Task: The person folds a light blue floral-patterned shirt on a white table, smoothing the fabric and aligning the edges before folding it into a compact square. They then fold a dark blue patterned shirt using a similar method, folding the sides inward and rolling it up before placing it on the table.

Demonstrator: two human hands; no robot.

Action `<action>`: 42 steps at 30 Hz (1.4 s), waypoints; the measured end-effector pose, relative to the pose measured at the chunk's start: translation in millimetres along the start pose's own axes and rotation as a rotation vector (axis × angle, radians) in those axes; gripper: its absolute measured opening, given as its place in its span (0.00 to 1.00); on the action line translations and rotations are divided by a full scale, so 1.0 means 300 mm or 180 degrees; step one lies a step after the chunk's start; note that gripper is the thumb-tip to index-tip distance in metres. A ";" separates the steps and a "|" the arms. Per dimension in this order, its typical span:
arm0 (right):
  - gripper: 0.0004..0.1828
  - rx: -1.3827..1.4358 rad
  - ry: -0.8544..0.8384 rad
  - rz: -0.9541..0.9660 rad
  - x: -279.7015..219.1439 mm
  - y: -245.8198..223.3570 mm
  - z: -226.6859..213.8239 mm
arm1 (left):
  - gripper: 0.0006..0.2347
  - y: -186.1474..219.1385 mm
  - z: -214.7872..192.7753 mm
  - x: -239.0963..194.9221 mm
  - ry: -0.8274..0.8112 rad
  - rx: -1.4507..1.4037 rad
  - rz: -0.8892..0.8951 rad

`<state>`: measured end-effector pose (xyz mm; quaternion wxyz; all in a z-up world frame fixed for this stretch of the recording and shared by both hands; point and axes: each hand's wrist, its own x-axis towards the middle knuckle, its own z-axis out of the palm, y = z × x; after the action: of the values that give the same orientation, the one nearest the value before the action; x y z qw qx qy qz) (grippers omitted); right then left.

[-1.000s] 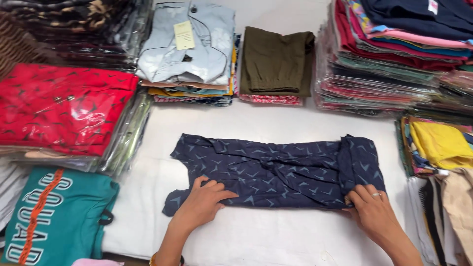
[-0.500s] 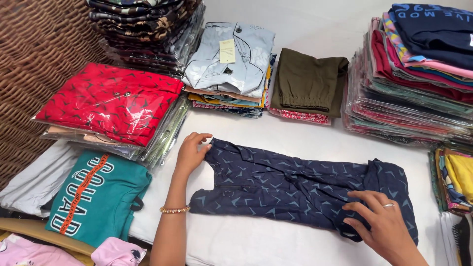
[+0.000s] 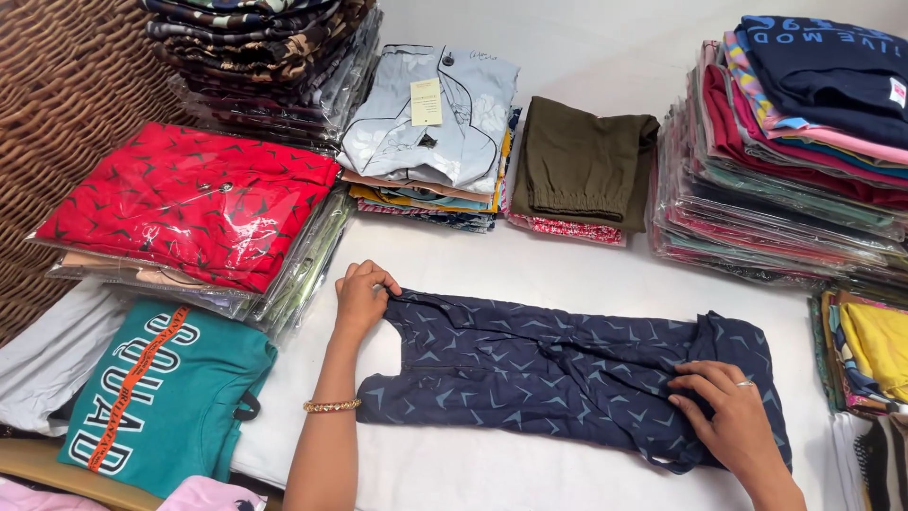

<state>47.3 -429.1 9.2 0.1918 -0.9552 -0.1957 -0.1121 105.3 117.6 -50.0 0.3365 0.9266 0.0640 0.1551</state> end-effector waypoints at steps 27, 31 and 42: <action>0.13 0.0120 0.1573 0.0965 -0.045 0.095 -0.069 | 0.22 0.004 0.064 -0.043 -0.0417 0.1082 0.0686; 0.35 -0.0237 0.0859 0.0507 0.035 -0.022 -0.054 | 0.20 -0.049 0.094 -0.043 -0.0573 0.1040 0.0574; 0.40 0.0227 -0.0068 0.0977 0.037 0.135 -0.025 | 0.19 -0.106 0.121 -0.034 -0.0485 0.0993 0.0669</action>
<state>73.1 -462.9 6.3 0.2384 -0.9676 -0.0533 -0.0643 107.3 117.8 -99.4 0.1747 0.9781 -0.0354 0.1071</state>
